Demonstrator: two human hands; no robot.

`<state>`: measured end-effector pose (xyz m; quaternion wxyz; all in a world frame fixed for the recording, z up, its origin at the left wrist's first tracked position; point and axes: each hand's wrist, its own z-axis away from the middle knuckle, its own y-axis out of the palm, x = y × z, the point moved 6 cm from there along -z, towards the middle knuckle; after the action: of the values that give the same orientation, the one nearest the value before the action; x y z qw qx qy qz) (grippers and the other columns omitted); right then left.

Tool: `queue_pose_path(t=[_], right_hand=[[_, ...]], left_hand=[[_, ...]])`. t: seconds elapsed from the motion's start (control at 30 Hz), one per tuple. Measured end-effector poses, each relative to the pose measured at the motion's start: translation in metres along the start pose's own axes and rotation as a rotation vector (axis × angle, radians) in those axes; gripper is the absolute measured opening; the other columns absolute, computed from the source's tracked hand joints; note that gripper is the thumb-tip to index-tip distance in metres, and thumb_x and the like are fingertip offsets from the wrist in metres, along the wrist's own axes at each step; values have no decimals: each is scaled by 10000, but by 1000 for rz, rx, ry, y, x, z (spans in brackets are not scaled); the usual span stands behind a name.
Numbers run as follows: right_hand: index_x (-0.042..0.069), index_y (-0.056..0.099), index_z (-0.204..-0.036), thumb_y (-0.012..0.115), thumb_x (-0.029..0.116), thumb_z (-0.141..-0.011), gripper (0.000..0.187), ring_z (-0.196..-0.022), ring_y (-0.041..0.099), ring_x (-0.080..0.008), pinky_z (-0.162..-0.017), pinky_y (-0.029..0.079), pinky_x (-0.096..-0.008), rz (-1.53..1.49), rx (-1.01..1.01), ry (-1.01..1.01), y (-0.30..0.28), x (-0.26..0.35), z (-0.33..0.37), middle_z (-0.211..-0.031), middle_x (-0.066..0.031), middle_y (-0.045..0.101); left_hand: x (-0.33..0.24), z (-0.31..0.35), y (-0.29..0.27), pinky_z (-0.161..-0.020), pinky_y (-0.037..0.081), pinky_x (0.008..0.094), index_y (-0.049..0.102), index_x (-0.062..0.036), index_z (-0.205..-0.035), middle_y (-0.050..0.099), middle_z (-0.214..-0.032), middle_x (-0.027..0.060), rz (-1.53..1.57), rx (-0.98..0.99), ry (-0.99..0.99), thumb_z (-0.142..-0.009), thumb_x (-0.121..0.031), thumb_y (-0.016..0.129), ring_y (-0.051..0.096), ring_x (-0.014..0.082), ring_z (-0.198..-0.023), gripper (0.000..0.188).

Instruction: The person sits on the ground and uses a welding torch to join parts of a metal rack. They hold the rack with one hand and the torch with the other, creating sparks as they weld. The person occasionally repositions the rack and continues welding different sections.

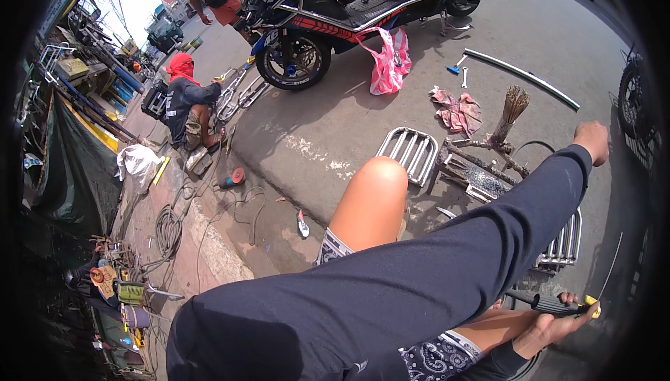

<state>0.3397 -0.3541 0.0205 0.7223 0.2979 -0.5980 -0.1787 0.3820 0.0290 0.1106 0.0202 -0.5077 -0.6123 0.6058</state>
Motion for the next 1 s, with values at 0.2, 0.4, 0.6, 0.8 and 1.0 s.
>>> queue_pose_path(t=[0.2, 0.4, 0.6, 0.8, 1.0], right_hand=[[132, 573, -1050, 804, 423, -973, 379, -642, 509, -109, -561, 426, -243, -83, 31, 80, 33, -29, 19, -769, -11, 503], [122, 583, -1052, 796, 426, -973, 380, -603, 491, -90, -534, 425, -227, -109, 55, 135, 59, -41, 32, -735, 2, 522], [122, 601, -973, 772, 432, -995, 355, -561, 478, -68, -498, 430, -221, -66, 79, 117, 89, -49, 52, -712, 16, 522], [117, 594, -1190, 798, 371, -980, 387, -582, 541, -85, -469, 468, -230, -29, 249, 63, 118, -68, 74, -860, -21, 562], [132, 614, -1130, 802, 404, -972, 367, -579, 560, -84, -479, 475, -235, -86, 297, 357, 139, -116, 77, -812, 5, 580]], left_hand=[[129, 131, -72, -1069, 496, 537, 795, -113, -1209, 761, -1232, 159, -368, 314, 273, -879, -485, 806, 709, 354, -1193, 497], [281, 505, -251, -1023, 476, 459, 701, -56, -1202, 679, -1189, 143, 237, -478, -342, -1073, -407, 622, 625, 347, -1172, 382], [301, 763, -112, -1238, 354, 354, 449, 22, -1596, 518, -1606, 150, 1302, 43, -1174, -1163, -449, 380, 496, 228, -1462, 643], [318, 732, -127, -1196, 441, 353, 308, -107, -1694, 528, -1607, 93, 1202, 356, -1048, -1160, -309, 364, 550, 178, -1419, 574], [336, 752, -127, -1052, 552, 293, 377, 7, -1625, 613, -1500, 99, 1161, 183, -951, -1134, -233, 542, 646, 142, -1275, 572]])
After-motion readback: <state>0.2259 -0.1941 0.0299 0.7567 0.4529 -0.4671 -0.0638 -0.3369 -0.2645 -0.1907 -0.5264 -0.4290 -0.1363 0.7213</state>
